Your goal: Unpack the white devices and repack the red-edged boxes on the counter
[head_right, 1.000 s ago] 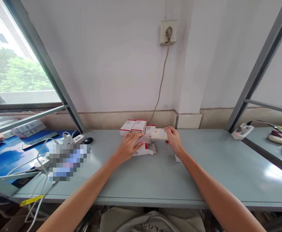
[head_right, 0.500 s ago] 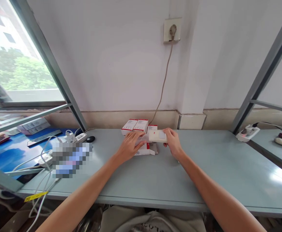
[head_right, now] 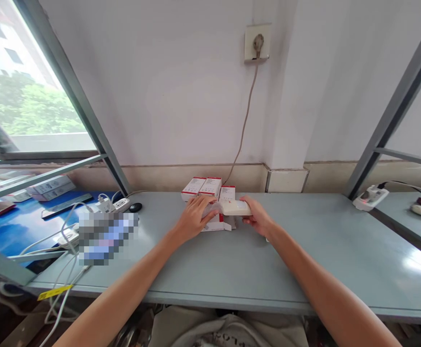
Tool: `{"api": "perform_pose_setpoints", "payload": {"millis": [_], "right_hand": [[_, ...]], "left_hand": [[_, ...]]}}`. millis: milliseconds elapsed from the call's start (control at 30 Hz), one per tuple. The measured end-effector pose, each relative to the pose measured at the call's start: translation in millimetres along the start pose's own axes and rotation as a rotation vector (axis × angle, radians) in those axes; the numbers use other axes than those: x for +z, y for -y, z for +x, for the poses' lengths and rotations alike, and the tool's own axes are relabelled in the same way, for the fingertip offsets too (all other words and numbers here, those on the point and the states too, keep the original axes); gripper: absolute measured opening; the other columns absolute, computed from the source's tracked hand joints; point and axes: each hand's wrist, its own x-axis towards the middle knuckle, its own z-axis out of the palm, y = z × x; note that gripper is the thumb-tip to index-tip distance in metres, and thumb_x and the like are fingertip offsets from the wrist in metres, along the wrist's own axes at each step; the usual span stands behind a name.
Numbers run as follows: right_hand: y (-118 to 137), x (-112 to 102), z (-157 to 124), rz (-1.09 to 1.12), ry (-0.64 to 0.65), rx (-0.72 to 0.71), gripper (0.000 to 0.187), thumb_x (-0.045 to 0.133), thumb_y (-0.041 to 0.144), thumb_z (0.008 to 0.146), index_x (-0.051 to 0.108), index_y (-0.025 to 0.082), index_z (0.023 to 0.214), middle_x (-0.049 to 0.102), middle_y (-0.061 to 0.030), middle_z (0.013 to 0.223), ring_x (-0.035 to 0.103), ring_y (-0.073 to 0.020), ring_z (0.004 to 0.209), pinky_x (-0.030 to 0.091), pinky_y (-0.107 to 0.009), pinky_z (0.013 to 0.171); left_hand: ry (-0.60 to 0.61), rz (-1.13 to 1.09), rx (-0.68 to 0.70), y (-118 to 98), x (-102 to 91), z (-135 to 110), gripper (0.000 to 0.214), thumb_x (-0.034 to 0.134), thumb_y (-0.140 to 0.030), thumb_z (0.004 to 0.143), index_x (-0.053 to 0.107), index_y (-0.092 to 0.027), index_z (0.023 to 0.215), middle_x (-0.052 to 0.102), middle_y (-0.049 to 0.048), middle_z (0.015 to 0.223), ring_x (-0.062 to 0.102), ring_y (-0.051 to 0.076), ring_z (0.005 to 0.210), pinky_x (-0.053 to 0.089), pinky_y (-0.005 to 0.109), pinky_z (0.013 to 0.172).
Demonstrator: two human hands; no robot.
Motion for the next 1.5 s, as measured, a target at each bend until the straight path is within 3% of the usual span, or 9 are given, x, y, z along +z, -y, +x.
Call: {"api": "perform_pose_setpoints", "payload": {"millis": [400, 700, 1500], "right_hand": [[-2, -3, 1, -0.024, -0.054, -0.007, 0.024, 0.075, 0.043, 0.081, 0.069, 0.020, 0.080, 0.057, 0.0016, 0.069, 0.035, -0.0085, 0.051, 0.035, -0.025, 0.042], [-7, 3, 2, -0.032, -0.071, -0.104, 0.026, 0.074, 0.047, 0.081, 0.070, 0.021, 0.080, 0.062, -0.0016, 0.075, 0.047, -0.0140, 0.063, 0.038, -0.027, 0.047], [-7, 17, -13, -0.122, -0.036, -0.133, 0.031, 0.073, 0.051, 0.080, 0.068, 0.021, 0.079, 0.062, -0.0016, 0.072, 0.051, -0.0144, 0.060, 0.037, -0.027, 0.047]], "left_hand": [[0.065, 0.008, 0.007, 1, 1.6, -1, 0.041, 0.042, -0.054, 0.117, 0.064, -0.025, 0.136, 0.075, 0.0088, 0.132, 0.070, 0.027, 0.121, 0.048, 0.043, 0.105], [0.067, -0.010, 0.001, 0, 0.8, -1, 0.043, 0.041, -0.057, 0.116, 0.064, -0.025, 0.134, 0.075, 0.0088, 0.131, 0.070, 0.026, 0.118, 0.048, 0.043, 0.105], [0.079, -0.016, -0.021, -2, 1.2, -1, 0.046, 0.054, -0.064, 0.109, 0.066, -0.028, 0.135, 0.074, 0.0084, 0.128, 0.070, 0.028, 0.118, 0.049, 0.045, 0.107]]}}
